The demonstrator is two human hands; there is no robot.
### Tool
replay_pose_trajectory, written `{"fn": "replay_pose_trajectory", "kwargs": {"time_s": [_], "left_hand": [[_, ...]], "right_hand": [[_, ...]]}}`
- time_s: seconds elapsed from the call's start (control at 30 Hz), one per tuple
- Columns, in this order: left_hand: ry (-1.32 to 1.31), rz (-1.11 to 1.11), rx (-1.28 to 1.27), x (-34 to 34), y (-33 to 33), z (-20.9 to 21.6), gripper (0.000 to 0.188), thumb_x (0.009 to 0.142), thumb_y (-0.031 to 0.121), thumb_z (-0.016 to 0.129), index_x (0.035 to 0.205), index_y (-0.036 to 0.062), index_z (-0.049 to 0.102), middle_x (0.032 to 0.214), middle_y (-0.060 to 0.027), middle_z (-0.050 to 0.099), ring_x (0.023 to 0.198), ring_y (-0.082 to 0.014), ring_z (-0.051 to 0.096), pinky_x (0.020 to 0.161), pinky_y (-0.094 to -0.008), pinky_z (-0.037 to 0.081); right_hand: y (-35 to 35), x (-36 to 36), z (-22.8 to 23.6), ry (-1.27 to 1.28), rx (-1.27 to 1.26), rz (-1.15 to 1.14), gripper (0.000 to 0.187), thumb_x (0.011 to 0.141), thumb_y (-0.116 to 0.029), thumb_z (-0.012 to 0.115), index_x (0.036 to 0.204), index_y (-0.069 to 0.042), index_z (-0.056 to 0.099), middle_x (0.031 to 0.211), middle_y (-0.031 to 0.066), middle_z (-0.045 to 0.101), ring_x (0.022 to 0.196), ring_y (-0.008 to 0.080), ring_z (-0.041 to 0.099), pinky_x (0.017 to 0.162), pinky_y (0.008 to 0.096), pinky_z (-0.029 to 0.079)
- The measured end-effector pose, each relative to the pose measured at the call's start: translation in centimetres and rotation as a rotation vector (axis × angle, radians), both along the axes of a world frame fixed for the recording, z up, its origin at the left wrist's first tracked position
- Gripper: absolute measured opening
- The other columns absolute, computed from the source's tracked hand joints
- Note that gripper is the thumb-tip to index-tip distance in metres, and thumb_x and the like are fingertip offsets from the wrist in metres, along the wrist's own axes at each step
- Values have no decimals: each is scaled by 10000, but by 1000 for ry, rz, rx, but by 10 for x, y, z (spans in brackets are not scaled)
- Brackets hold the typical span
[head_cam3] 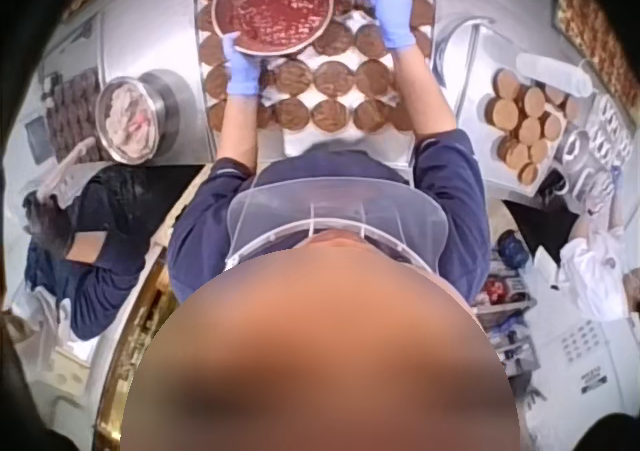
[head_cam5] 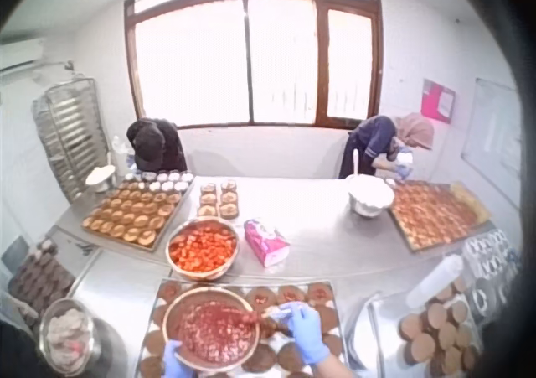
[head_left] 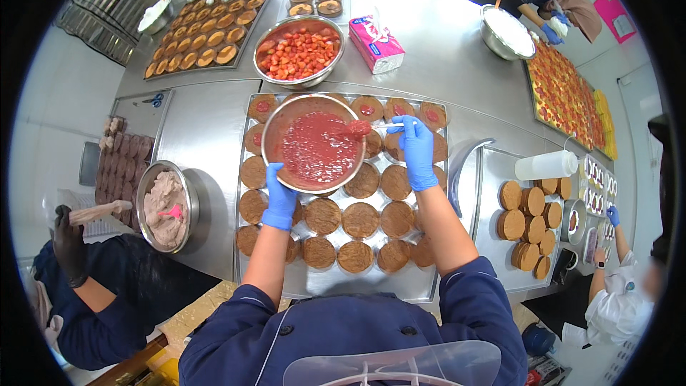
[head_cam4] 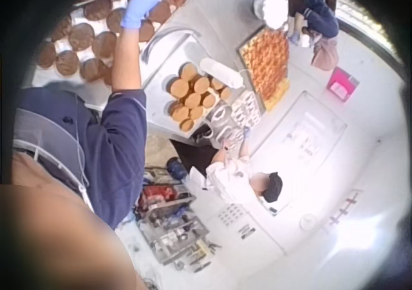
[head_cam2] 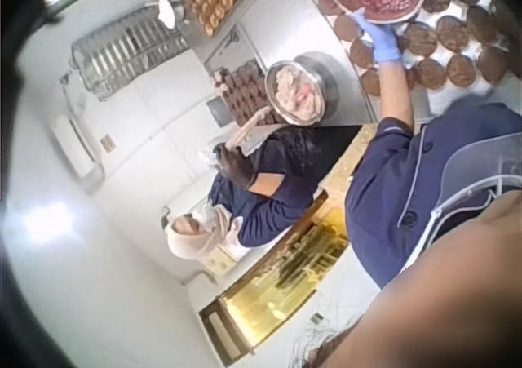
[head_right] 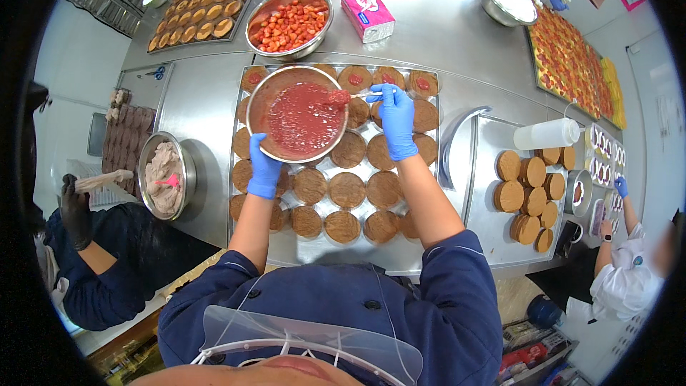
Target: The person spreads red jam onto small round tart shells using a spoon, then places diced strawberries on top. The person briefly retrieves a knife to cut a strawberry before continuing to place pieces on the tarts.
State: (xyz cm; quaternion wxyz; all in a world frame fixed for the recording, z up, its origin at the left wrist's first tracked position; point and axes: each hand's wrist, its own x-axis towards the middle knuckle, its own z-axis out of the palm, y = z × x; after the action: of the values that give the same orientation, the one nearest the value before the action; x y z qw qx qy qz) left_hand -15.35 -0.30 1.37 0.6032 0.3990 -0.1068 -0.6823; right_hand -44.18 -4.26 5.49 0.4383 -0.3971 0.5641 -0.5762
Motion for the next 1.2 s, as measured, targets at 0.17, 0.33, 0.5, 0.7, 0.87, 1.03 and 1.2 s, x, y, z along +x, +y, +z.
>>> {"fn": "replay_pose_trajectory", "kwargs": {"time_s": [0.17,0.33,0.5,0.7,0.87,1.03,1.2], "left_hand": [[-87,7,1,26,-2,1,617,829,329,506,1380,60,438,1357,-121,520,1232,-286,512,1060,-429,407],[-88,21,-4,33,0,3,619,835,334,517,1382,59,432,1368,-99,509,1253,-270,494,1068,-414,393],[-80,13,-23,30,0,4,632,831,317,504,1398,56,411,1381,-129,498,1263,-291,488,1089,-432,380],[-105,22,-43,23,0,0,624,832,302,514,1395,51,415,1375,-125,504,1258,-286,492,1089,-427,379],[-60,-38,-23,18,-4,-10,614,836,312,503,1384,46,429,1358,-129,518,1242,-287,504,1081,-426,385],[-85,-123,-37,-11,-7,-11,607,831,306,495,1373,37,441,1360,-127,520,1233,-286,510,1082,-421,378],[-93,-86,-36,-42,-5,3,598,813,291,528,1343,18,470,1339,-125,545,1225,-285,521,1074,-405,385]], "right_hand": [[9,-2,-41,387,-249,-137,243,992,-209,501,924,-80,695,773,44,704,466,92,434,464,269,329],[24,-3,-69,1128,-476,67,166,920,-162,601,1080,-177,641,808,6,643,657,193,583,600,358,374],[27,-5,-77,1020,-401,-1,132,938,-163,580,1021,-146,682,846,23,687,679,215,612,612,341,410],[21,-7,-63,551,-201,-92,207,988,-182,516,1018,-79,692,899,70,719,752,159,671,608,293,467],[18,-13,-17,91,-102,-123,206,992,-168,496,1030,-81,679,912,77,717,746,118,676,609,277,473],[10,12,4,1123,-376,67,165,957,-149,520,967,-131,683,824,61,698,697,240,670,626,342,509],[7,5,-5,554,-140,-13,231,995,-227,508,950,-84,685,788,40,700,714,138,673,646,278,497]]}}
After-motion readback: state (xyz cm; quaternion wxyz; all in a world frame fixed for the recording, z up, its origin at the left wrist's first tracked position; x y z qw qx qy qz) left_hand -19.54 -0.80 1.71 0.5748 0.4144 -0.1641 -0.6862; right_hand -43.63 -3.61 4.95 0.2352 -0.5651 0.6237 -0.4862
